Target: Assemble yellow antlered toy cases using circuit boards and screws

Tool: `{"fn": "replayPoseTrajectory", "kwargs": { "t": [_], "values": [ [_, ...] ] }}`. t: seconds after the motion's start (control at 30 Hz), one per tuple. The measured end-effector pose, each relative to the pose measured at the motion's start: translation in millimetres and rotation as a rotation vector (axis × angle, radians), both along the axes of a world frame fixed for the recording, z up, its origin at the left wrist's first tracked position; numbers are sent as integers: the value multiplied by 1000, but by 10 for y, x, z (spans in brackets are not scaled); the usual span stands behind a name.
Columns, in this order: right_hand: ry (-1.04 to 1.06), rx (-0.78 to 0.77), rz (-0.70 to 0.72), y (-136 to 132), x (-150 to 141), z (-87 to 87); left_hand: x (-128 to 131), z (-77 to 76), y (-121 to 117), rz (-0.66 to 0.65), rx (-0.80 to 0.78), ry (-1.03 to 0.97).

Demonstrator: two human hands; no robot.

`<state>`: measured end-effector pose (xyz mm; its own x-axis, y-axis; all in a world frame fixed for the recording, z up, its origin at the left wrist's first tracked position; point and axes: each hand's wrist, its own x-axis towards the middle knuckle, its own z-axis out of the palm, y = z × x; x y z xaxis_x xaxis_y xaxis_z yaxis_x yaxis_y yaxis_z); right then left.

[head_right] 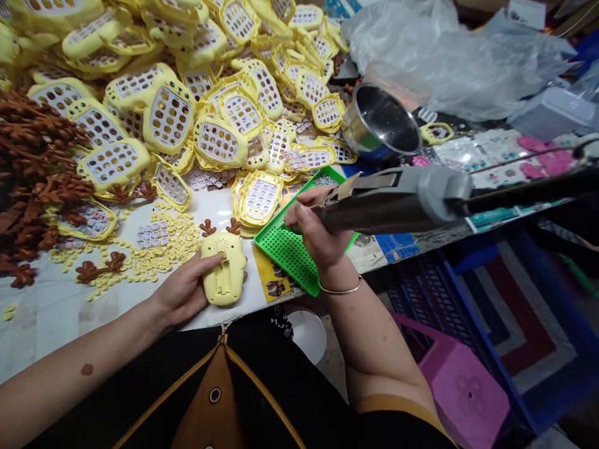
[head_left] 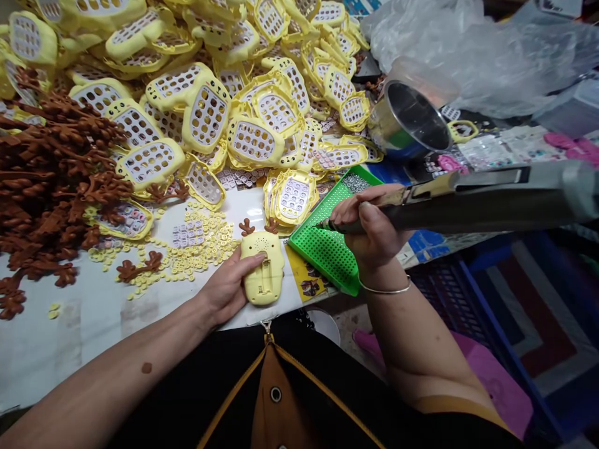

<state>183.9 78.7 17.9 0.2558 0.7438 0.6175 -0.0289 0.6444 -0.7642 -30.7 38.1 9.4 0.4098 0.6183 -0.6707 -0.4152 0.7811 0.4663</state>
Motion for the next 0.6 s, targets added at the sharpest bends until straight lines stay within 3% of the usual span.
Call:
{"fn": "replayPoseTrajectory", "kwargs": {
  "t": [0.33,0.47,0.6],
  "values": [
    [-43,-45,66,-12,1,-37,9,25,6,-19,29,34],
    [13,-7,56,-133,-41,116,38,14,-4,71,35,33],
    [89,-23,128,-480,-150,359,68,-12,-25,114,47,18]
  ]
}}
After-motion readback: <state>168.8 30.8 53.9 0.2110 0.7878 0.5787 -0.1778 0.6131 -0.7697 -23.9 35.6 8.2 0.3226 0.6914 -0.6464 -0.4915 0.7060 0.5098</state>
